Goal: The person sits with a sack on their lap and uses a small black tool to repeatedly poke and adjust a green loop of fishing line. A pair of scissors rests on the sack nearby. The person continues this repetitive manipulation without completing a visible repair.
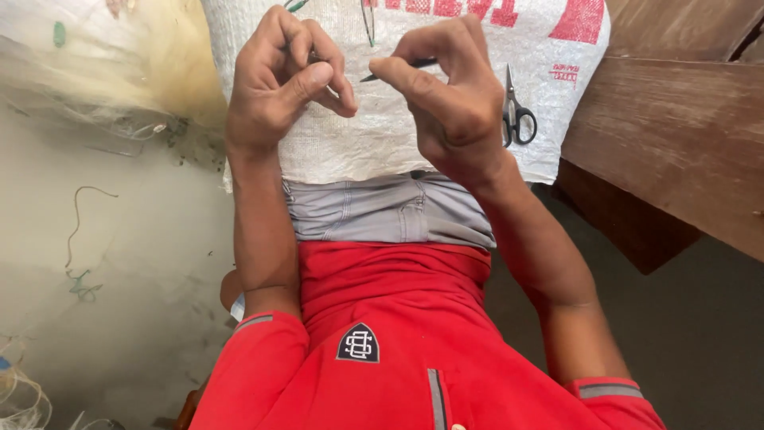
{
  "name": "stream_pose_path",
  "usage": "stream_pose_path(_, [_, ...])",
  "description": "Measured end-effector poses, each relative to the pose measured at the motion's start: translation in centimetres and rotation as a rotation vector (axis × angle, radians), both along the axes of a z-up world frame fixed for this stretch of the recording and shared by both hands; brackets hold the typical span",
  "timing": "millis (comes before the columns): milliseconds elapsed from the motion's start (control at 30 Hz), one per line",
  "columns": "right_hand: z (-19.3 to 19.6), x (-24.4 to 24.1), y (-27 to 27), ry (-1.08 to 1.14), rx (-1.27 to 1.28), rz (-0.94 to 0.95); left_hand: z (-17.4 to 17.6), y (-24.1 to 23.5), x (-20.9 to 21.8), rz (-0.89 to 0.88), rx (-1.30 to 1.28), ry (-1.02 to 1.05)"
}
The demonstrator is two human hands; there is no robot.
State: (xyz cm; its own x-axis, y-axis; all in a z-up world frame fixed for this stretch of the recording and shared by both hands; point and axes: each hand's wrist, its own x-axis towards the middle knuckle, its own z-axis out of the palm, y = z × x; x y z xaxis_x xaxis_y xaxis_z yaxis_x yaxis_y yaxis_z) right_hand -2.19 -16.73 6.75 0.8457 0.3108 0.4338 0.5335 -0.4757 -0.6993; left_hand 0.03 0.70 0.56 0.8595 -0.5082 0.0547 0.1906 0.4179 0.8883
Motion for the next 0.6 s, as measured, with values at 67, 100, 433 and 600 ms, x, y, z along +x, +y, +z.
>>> stream_pose_path(67, [-0.8,-0.3,0.4,0.001,0.014,-0.022,0.0,0.0,0.0,0.004,0.000,0.004])
stream_pose_path(100, [-1.2,-0.4,0.6,-0.001,0.024,-0.041,0.0,0.0,0.0,0.010,-0.003,0.005])
stream_pose_path(433, [-2.2,-1.0,1.8,0.086,0.067,-0.155,-0.1,0.1,0.1,0.006,-0.013,-0.039])
stream_pose_path(600, [-2.4,-1.0,2.0,0.129,0.124,-0.165,0.2,0.2,0.0,-0.007,-0.010,-0.021])
